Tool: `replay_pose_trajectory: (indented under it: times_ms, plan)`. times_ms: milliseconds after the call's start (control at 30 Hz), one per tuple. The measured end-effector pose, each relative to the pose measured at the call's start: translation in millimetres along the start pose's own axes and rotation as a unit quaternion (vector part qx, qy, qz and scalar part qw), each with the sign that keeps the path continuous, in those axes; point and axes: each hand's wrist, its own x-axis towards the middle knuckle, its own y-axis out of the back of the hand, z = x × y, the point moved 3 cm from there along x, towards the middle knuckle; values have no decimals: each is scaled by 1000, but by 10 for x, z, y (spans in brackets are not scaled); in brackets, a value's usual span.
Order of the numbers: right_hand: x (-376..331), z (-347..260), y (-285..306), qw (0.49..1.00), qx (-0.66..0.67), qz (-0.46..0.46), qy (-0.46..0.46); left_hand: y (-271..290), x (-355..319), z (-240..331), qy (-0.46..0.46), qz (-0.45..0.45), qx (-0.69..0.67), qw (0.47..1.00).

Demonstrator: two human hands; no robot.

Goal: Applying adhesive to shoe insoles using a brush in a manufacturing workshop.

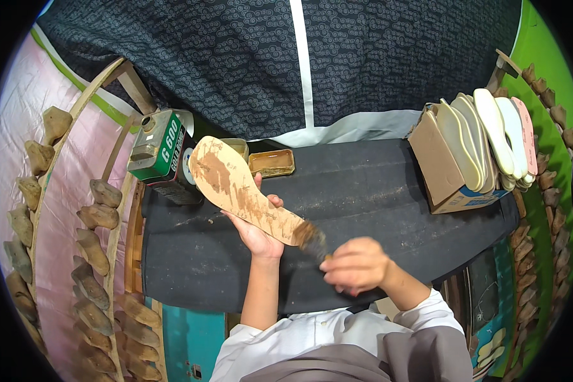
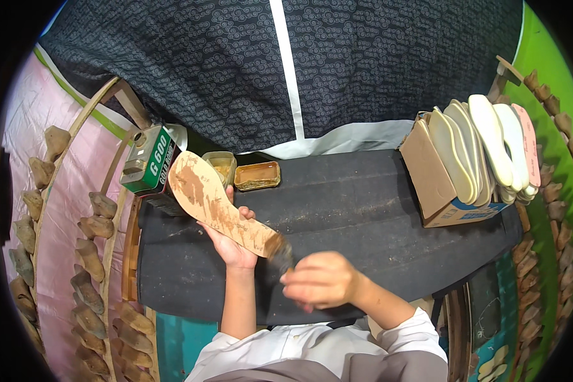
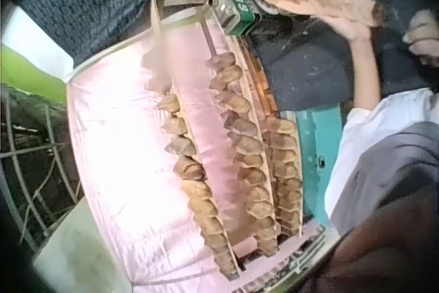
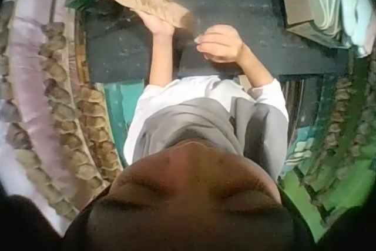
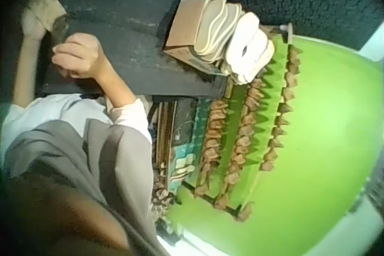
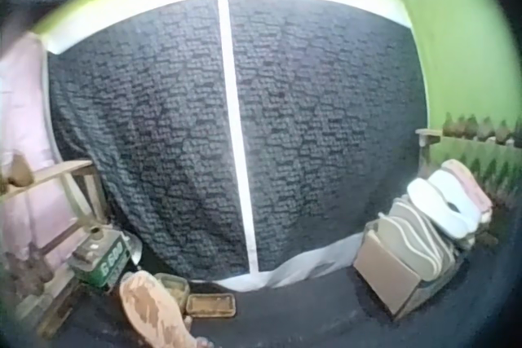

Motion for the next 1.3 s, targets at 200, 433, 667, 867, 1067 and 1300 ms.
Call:
replay_pose_trajectory:
  times_ms: [200,433,667,867,1067,1300]
  plan:
    - [57,54,69,1000,-20,-8,13,-12,-21,-40,6,4,-1,1000]
    - [106,-26,21,999,6,-32,31,-21,-27,-92,22,-10,-11,1000]
    - [42,-48,-15,999,41,-23,26,10,-45,-170,60,-36,-20,997]
    - [73,-47,62,999,-6,-26,31,-24,-136,-223,80,-23,-10,996]
    - [23,56,180,998,-36,47,-10,-36,-180,-240,115,-61,-50,990]
    - [48,55,169,999,4,42,-12,4,-199,-248,144,-86,-68,984]
